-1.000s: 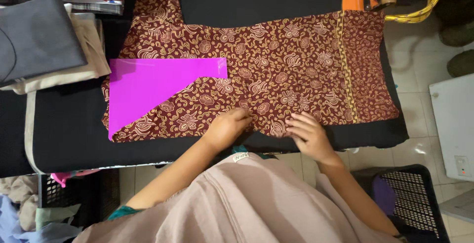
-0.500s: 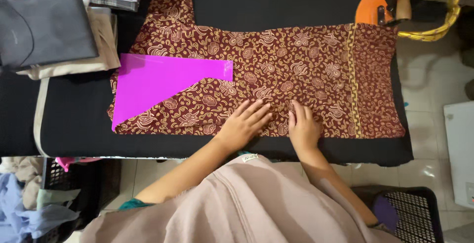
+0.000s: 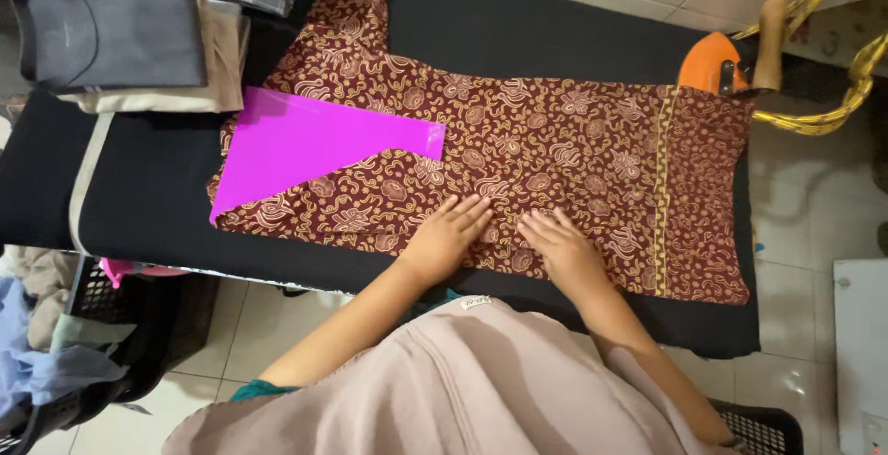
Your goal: The person smooths out a shirt on a table, irons one section, and then uses a purple folder to systematically fold the garment into a rectangular shape.
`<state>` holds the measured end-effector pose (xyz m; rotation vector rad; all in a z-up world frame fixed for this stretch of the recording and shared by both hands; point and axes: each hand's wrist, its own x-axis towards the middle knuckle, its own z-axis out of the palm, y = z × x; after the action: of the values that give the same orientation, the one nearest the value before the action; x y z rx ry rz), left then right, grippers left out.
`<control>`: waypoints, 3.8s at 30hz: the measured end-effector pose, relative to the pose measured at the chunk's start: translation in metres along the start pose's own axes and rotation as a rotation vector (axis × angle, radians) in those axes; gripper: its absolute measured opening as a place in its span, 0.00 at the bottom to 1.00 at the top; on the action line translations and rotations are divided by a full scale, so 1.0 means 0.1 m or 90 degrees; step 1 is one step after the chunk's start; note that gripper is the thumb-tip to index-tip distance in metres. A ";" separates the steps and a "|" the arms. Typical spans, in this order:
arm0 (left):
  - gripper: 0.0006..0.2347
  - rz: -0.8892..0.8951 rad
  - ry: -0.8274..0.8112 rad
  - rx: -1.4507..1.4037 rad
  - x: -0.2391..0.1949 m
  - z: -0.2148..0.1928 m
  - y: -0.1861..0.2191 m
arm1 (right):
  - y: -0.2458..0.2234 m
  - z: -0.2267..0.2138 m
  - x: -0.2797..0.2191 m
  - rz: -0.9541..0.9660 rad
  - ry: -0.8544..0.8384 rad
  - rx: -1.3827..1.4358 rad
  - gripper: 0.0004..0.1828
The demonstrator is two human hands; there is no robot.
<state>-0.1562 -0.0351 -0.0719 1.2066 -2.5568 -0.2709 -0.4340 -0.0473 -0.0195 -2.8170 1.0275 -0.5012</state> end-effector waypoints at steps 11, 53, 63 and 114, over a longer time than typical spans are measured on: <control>0.22 0.056 0.186 0.046 -0.11 -0.13 0.07 | -0.18 -0.06 -0.20 -0.009 -0.071 -0.014 0.29; 0.39 -0.959 -0.033 -0.224 0.89 -1.65 -3.69 | 3.11 -0.58 1.29 0.384 -0.355 -0.258 0.32; 0.28 -0.818 -0.091 -0.404 0.49 -2.06 -3.08 | 2.64 -1.14 0.54 0.291 -0.222 -0.476 0.17; 0.02 -0.200 0.126 0.362 -0.40 -1.06 -0.73 | 1.89 -0.93 -2.13 0.400 0.118 -0.283 0.14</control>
<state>-0.0423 -0.0542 -0.0013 1.7296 -2.3293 0.5243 -0.7335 -0.0542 -0.0287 -2.5679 2.1845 -0.5042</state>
